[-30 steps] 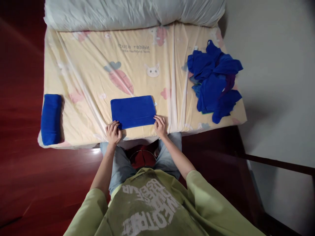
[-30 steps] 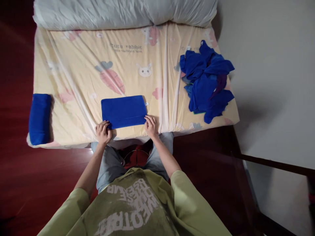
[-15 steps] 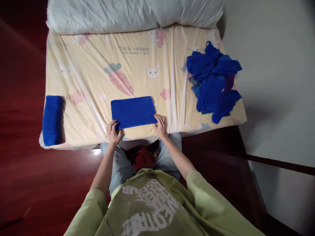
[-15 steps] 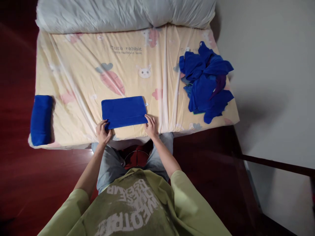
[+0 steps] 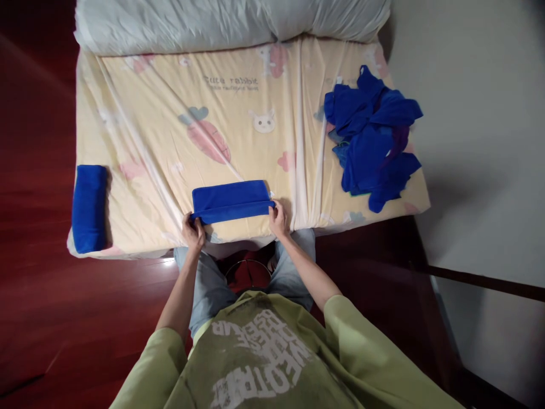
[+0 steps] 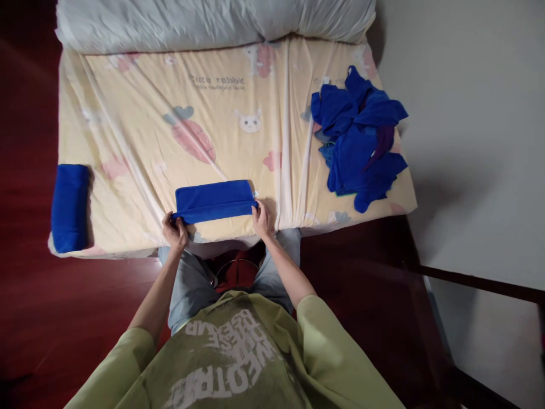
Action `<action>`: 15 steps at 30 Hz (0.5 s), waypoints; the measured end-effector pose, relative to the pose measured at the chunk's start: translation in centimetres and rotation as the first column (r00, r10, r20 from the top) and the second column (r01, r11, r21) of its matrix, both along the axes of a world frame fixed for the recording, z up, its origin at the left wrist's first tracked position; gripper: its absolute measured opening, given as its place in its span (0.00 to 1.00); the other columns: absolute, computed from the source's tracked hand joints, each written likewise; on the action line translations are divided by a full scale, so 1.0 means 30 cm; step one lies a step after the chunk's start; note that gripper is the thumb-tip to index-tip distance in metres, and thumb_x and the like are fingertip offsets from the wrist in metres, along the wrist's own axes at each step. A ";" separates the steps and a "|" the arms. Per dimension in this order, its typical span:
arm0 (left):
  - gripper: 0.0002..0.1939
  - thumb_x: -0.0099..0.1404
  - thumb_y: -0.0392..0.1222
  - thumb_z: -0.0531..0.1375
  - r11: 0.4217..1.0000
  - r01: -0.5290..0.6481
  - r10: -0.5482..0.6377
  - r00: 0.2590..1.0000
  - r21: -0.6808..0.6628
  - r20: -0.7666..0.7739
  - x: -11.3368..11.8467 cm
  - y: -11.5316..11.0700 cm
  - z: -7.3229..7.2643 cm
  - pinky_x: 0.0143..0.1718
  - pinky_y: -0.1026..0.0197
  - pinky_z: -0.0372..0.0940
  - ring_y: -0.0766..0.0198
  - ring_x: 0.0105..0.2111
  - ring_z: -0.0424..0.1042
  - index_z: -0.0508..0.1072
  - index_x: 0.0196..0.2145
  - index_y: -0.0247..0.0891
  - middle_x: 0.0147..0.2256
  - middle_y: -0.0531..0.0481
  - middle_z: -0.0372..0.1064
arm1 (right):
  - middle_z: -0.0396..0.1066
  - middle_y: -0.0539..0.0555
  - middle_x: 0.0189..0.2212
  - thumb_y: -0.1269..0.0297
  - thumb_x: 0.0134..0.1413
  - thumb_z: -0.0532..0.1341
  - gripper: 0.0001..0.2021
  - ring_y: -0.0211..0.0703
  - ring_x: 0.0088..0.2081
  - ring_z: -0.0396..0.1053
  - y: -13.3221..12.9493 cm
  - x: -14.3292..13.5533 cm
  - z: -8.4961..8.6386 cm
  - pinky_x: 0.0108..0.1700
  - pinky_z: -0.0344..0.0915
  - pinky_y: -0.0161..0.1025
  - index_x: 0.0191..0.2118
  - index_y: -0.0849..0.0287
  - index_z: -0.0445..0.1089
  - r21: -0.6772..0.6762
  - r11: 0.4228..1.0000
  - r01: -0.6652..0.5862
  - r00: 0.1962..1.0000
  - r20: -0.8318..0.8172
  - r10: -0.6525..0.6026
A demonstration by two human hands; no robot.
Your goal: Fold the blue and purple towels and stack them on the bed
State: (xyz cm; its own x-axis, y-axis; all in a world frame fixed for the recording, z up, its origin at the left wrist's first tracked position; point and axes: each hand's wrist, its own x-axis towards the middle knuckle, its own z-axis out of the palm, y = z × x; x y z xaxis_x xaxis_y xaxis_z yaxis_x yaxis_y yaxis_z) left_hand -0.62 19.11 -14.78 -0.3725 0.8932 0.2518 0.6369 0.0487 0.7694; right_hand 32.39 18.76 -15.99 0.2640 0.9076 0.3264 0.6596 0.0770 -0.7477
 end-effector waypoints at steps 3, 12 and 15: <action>0.19 0.71 0.48 0.53 0.999 0.005 -0.004 1.000 0.052 -0.025 0.004 0.000 0.015 0.50 0.52 0.65 0.55 0.46 0.71 0.66 0.54 0.36 0.47 0.39 0.68 | 0.77 0.60 0.44 0.54 0.69 0.54 0.19 0.47 0.47 0.76 0.003 0.003 -0.006 0.52 0.73 0.47 0.57 0.59 0.67 -0.018 1.000 0.004 1.000 -0.007 -0.004; 0.15 0.71 0.46 0.54 0.998 0.025 -0.024 1.000 0.049 -0.018 0.010 0.001 0.031 0.46 0.55 0.64 0.60 0.39 0.68 0.67 0.52 0.38 0.42 0.43 0.64 | 0.77 0.60 0.45 0.54 0.70 0.52 0.19 0.49 0.50 0.75 0.006 -0.006 0.011 0.54 0.73 0.48 0.58 0.58 0.69 0.000 1.000 -0.004 0.996 0.088 0.004; 0.15 0.71 0.45 0.55 0.998 0.036 -0.034 0.999 0.059 -0.026 0.014 0.003 0.031 0.46 0.54 0.64 0.60 0.41 0.68 0.67 0.52 0.37 0.47 0.41 0.63 | 0.75 0.61 0.50 0.55 0.70 0.52 0.20 0.49 0.54 0.73 0.007 -0.014 0.025 0.57 0.72 0.50 0.60 0.58 0.67 0.030 1.000 0.004 0.994 0.113 -0.007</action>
State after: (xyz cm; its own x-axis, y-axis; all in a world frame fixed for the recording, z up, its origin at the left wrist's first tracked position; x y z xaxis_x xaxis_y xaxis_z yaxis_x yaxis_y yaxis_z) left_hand -0.19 19.19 -13.87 -0.3342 0.8889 0.3133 0.6561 -0.0192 0.7544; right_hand 31.98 18.98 -15.24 0.2288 0.8957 0.3812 0.7404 0.0941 -0.6655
